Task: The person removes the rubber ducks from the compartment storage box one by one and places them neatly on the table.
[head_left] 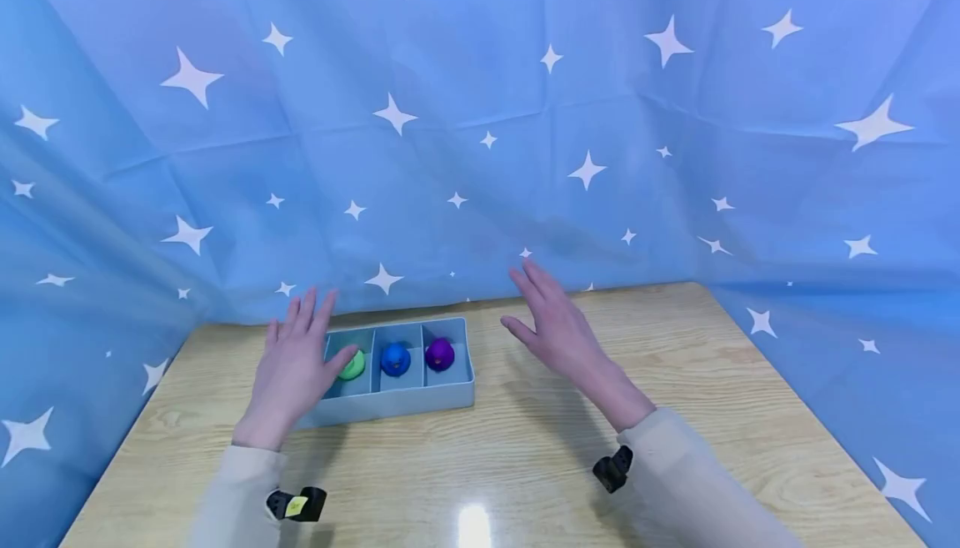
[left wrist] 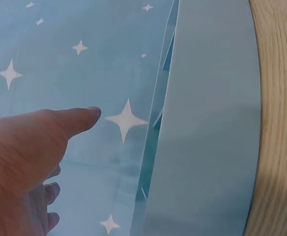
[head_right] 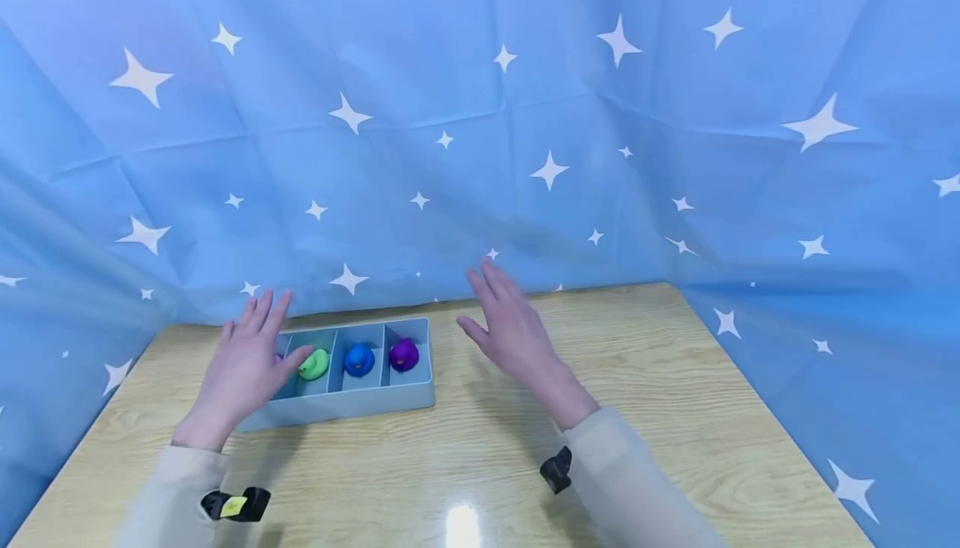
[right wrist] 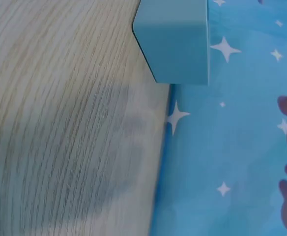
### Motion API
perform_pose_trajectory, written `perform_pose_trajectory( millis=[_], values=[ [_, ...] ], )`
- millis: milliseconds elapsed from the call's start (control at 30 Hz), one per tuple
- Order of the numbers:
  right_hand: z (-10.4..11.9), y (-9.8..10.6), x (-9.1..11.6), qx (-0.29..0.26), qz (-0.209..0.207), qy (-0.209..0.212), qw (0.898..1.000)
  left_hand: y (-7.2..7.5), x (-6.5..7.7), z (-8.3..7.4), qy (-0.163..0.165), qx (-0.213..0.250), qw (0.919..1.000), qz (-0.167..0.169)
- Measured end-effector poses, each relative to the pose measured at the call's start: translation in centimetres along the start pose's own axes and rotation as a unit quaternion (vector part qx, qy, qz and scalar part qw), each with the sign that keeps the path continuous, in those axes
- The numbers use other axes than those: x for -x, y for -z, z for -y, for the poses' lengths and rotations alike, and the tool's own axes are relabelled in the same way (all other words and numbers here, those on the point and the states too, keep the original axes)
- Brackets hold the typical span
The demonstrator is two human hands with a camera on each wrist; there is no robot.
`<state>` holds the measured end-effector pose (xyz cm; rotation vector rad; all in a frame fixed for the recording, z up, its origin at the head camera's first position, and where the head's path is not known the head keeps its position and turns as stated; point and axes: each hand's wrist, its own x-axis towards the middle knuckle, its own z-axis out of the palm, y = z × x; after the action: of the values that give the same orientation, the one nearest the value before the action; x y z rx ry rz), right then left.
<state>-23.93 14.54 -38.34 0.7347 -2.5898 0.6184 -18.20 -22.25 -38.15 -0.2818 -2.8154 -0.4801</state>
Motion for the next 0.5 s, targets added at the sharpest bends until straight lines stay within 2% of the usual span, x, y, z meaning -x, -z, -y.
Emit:
perform_pose_trajectory(
  millis=[300, 500],
  values=[
    [0.5, -1.4, -0.5, 0.021, -0.022, 0.067, 0.997, 0.0, 1.4, 2.5, -0.004, 0.029, 0.9994, -0.017],
    [0.7, -2.3, -0.6, 0.015, 0.005, 0.067, 0.998, -0.4, 2.1, 3.3, 0.006, 0.043, 0.9989, -0.018]
  ],
)
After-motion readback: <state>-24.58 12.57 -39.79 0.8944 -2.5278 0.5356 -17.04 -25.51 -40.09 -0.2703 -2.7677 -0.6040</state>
